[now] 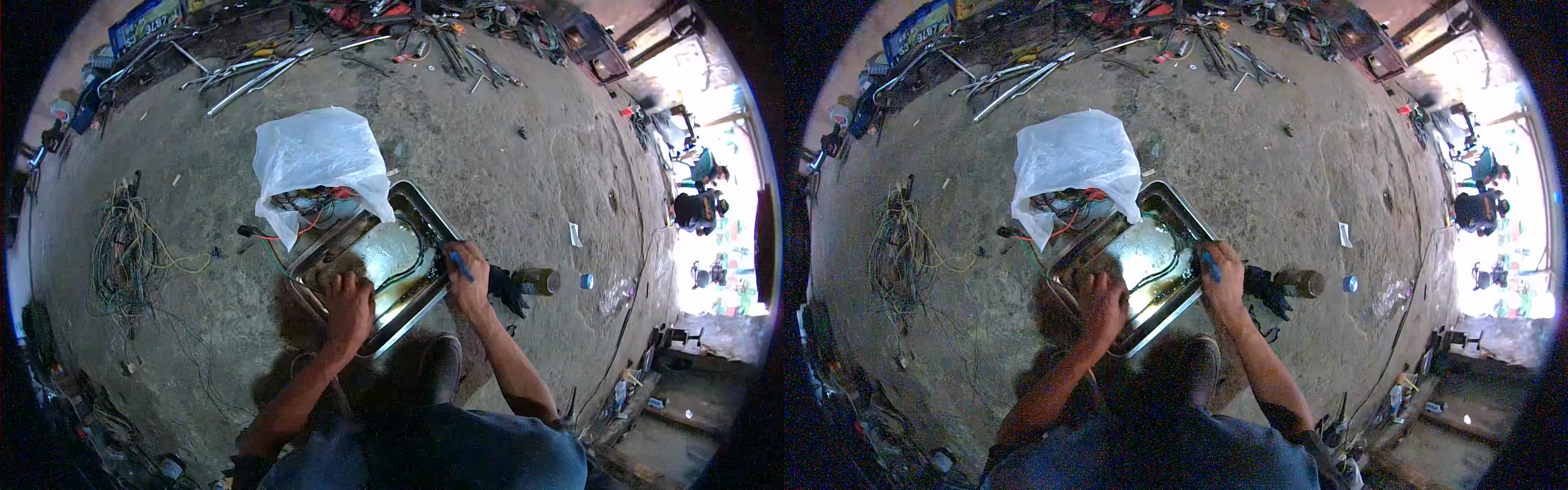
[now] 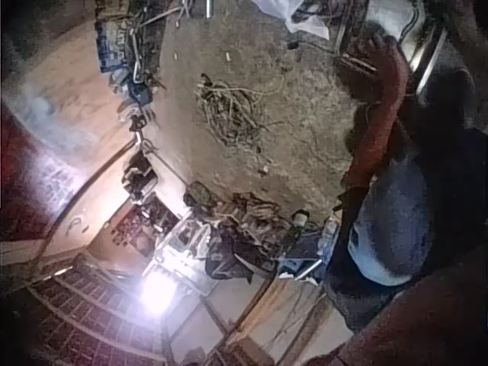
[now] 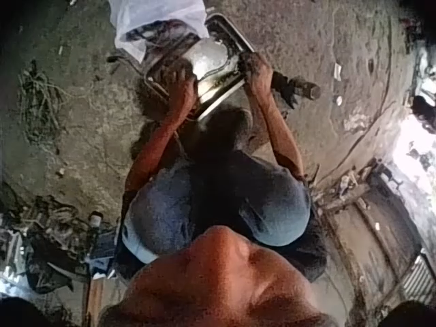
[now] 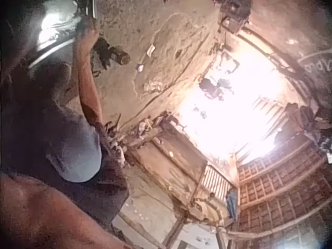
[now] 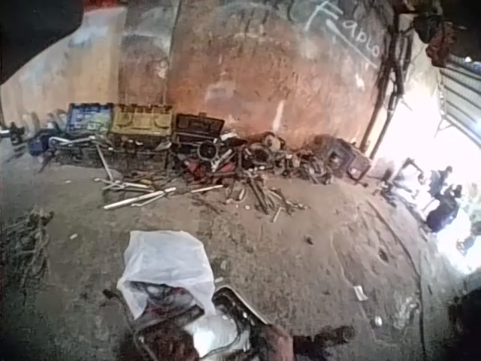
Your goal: Cleaning and organizing a motorcycle wiring harness using a brush and cloth.
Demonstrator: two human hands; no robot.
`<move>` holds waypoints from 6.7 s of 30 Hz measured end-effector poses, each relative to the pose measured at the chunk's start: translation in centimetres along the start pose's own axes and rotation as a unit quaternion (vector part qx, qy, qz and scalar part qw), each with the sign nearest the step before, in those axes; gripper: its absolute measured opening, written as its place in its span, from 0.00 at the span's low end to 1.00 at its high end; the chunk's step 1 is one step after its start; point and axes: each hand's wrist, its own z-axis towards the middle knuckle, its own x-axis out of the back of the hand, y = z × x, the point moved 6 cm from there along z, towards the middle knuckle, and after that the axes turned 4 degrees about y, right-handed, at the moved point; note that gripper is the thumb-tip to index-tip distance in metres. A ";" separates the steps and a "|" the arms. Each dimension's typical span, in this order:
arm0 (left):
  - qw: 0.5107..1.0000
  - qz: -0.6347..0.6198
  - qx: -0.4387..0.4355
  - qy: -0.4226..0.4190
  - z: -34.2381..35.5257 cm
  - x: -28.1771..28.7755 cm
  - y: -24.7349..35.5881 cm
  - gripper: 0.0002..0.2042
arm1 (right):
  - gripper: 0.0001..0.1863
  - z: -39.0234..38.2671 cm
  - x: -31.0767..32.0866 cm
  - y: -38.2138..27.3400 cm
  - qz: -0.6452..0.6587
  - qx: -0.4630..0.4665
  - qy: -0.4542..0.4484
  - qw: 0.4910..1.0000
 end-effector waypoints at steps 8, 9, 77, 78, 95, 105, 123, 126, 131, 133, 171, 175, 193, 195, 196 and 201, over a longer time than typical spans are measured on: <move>0.994 0.006 -0.022 -0.110 -1.7 1.1 -2.2 0.17 | 0.12 -2.8 -3.3 -2.8 0.106 0.087 -0.135 0.981; 0.996 0.030 -0.039 -0.077 -1.7 1.6 -2.1 0.18 | 0.12 -3.2 -3.8 -3.0 0.123 0.087 -0.145 0.978; 0.999 -0.034 0.034 0.009 -1.3 -3.7 3.1 0.03 | 0.16 2.1 -1.1 -2.1 0.052 0.117 -0.100 0.987; 0.999 -0.025 0.031 0.014 -1.3 -3.7 3.1 0.04 | 0.16 1.7 -1.5 -2.5 0.066 0.126 -0.133 0.981; 0.994 -0.078 0.071 -0.003 -1.0 -3.4 3.1 0.04 | 0.24 -3.4 -4.7 -1.8 0.031 0.155 -0.320 0.934; 0.994 -0.055 0.081 -0.038 -1.2 -3.0 3.2 0.10 | 0.14 -3.5 -3.3 -3.0 0.105 0.013 -0.174 0.979; 0.997 -0.028 0.065 -0.018 -1.2 -3.7 3.0 0.08 | 0.17 -4.8 -3.5 -4.8 0.119 0.234 -0.210 0.942; 0.998 -0.009 0.065 -0.011 -1.3 -3.5 2.9 0.10 | 0.15 -4.6 -4.2 -3.2 0.110 0.136 -0.195 0.965; 0.999 -0.005 0.046 -0.027 -1.2 -3.7 3.0 0.12 | 0.15 -5.0 -4.0 -3.5 0.119 0.206 -0.192 0.952; 0.998 -0.016 0.050 -0.034 -1.0 -3.9 3.0 0.11 | 0.16 -3.8 -3.7 -1.6 0.163 0.040 -0.173 0.971; 0.996 -0.048 0.068 -0.035 -1.2 -3.7 2.8 0.07 | 0.09 -3.6 -4.3 -4.1 0.140 0.002 -0.128 0.982; 0.996 -0.059 0.061 -0.018 -0.7 -3.5 2.9 0.08 | 0.07 -2.0 -3.5 -3.0 0.063 0.002 -0.040 0.997; 0.997 -0.044 0.059 0.001 -0.6 -2.9 3.0 0.09 | 0.21 -3.6 -4.0 -3.9 0.068 0.141 -0.158 0.975; 0.998 -0.035 0.052 -0.029 -0.8 -3.5 2.9 0.09 | 0.24 -2.8 -4.1 -2.7 0.023 0.129 -0.163 0.978; 0.997 -0.035 0.059 -0.044 -0.8 -3.8 2.8 0.09 | 0.24 -1.9 -3.8 -2.0 0.008 0.135 -0.160 0.978; 0.997 -0.039 0.048 -0.045 -0.6 -4.0 2.9 0.06 | 0.19 -0.3 -2.5 -1.1 0.052 0.080 -0.116 0.989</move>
